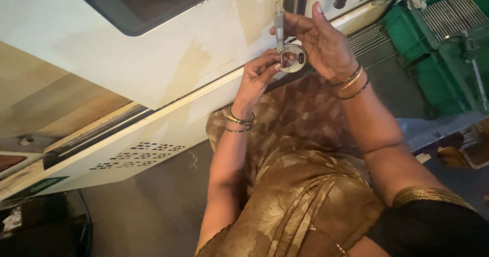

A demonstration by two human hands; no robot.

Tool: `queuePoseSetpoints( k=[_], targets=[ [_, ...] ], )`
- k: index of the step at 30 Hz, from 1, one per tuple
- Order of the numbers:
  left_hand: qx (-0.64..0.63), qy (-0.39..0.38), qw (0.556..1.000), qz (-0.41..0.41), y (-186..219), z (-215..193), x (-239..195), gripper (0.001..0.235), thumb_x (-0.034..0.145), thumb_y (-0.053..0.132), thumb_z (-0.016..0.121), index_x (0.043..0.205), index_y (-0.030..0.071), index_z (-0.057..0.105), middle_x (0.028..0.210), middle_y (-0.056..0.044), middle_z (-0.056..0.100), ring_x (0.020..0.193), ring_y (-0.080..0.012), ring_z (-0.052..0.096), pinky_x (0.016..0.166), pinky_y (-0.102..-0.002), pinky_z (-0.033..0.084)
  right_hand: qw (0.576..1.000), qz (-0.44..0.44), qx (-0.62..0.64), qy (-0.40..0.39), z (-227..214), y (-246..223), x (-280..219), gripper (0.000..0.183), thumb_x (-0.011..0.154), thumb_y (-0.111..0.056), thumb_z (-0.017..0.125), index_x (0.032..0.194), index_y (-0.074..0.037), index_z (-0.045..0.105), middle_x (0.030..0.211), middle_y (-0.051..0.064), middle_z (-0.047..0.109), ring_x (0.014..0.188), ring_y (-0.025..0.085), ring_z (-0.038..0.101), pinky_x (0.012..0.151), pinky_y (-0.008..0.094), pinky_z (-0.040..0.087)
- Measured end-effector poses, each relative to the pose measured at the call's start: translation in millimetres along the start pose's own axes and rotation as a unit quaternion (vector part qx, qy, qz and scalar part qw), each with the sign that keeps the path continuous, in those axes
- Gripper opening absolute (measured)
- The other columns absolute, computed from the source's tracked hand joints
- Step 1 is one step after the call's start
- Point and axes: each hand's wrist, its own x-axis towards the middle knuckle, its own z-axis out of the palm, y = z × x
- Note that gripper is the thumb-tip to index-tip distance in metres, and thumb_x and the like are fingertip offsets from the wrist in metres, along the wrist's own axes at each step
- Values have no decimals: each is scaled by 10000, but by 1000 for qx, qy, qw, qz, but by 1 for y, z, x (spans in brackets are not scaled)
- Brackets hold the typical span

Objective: The person measures small metal rods using a digital caliper and a dial caliper, then opens a machine door to place a rod inside and closes it. They wipe the machine door with a cloth and repeat the measuring process on another rod.

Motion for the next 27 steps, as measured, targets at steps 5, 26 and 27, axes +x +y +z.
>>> queuePoseSetpoints(
  k=[5,26,27],
  targets=[
    [-7,5,1000,1,-1,0,0,163,1029,-14,621,1156,-35,720,1247,-128,689,1211,-239,644,1129,-407,502,1000,-8,-19,-1,4,-2,0,796,1104,-607,317,1535,36,502,1341,116,641,1288,216,556,1117,388,454],
    [2,21,1000,-16,-9,1,-9,177,1022,-61,603,1163,-48,709,1262,-136,687,1229,-239,646,1127,-392,510,999,-14,-14,31,2,10,-4,613,1138,-466,465,1463,48,546,1302,131,662,1283,210,571,1142,377,459],
    [4,18,1000,-15,-9,1,-9,180,1023,-66,596,1163,-50,709,1264,-135,686,1231,-239,645,1130,-392,509,999,-11,-17,37,2,10,-4,599,1134,-452,487,1456,50,546,1294,132,664,1263,209,579,1117,375,473]
  ],
)
